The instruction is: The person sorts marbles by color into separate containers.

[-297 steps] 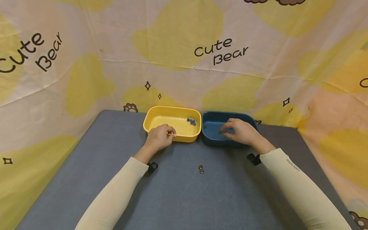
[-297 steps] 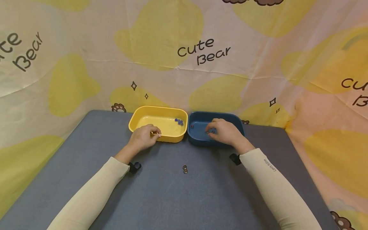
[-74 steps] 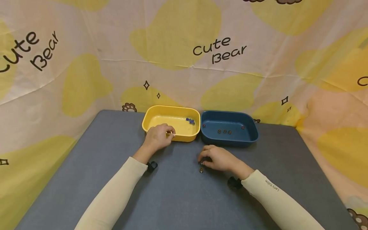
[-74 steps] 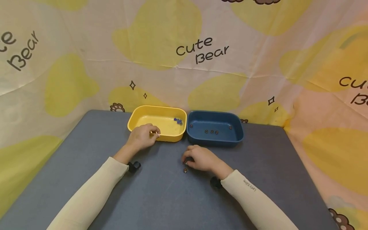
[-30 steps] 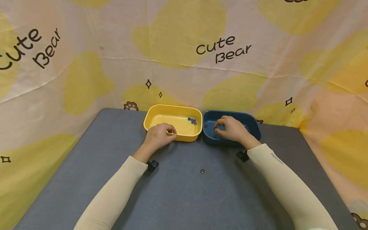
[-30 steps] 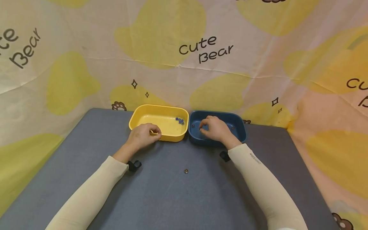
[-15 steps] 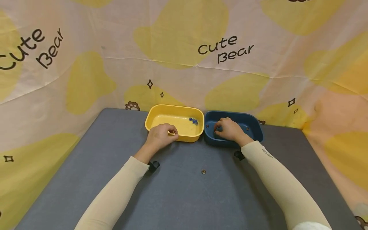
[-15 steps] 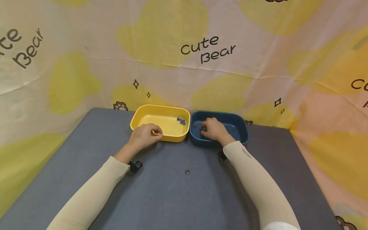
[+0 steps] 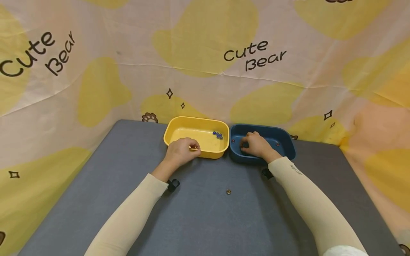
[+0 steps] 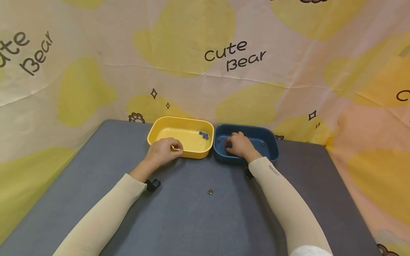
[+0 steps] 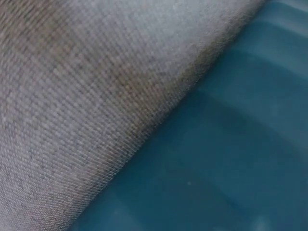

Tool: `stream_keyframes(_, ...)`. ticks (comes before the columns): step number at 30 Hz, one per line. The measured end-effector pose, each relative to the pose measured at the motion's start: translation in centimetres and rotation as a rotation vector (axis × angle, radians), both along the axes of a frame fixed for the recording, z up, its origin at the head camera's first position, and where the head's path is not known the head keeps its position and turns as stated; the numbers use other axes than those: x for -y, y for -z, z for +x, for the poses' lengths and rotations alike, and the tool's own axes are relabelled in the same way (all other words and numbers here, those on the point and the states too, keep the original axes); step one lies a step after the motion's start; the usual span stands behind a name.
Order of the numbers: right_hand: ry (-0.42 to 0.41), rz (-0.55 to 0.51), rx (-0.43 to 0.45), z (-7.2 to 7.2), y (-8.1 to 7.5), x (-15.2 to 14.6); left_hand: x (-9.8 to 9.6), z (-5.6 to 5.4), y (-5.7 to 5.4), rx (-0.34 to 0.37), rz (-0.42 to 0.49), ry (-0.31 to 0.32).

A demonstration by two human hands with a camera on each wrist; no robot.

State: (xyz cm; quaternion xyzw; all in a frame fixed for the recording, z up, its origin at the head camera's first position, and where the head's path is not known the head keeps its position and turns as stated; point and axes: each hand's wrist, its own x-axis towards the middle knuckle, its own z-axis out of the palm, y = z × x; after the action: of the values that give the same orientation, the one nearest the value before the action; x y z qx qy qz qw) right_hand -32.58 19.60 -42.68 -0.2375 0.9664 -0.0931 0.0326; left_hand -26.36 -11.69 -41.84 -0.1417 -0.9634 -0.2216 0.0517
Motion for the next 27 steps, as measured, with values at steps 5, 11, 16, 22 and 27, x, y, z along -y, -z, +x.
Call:
stream_keyframes(5,-0.009,0.003,0.000,0.0,0.1,-0.3,-0.2,0.0,0.0,-0.012,-0.004,0.002)
stream_keyframes(11,0.001,0.008,0.011,0.1,-0.1,-0.4,-0.4,0.1,-0.1,-0.019,-0.004,0.007)
stream_keyframes(16,0.004,0.009,0.022,0.3,-0.5,-0.6,-0.4,0.1,-0.1,-0.014,-0.001,0.004)
stream_keyframes(22,0.011,-0.004,0.041,0.7,-1.1,-1.1,-0.3,0.1,-0.2,-0.010,0.007,0.001)
stream_keyframes(27,0.025,-0.017,0.055,1.6,-2.3,-1.3,-0.1,0.1,0.0,-0.005,0.016,-0.005)
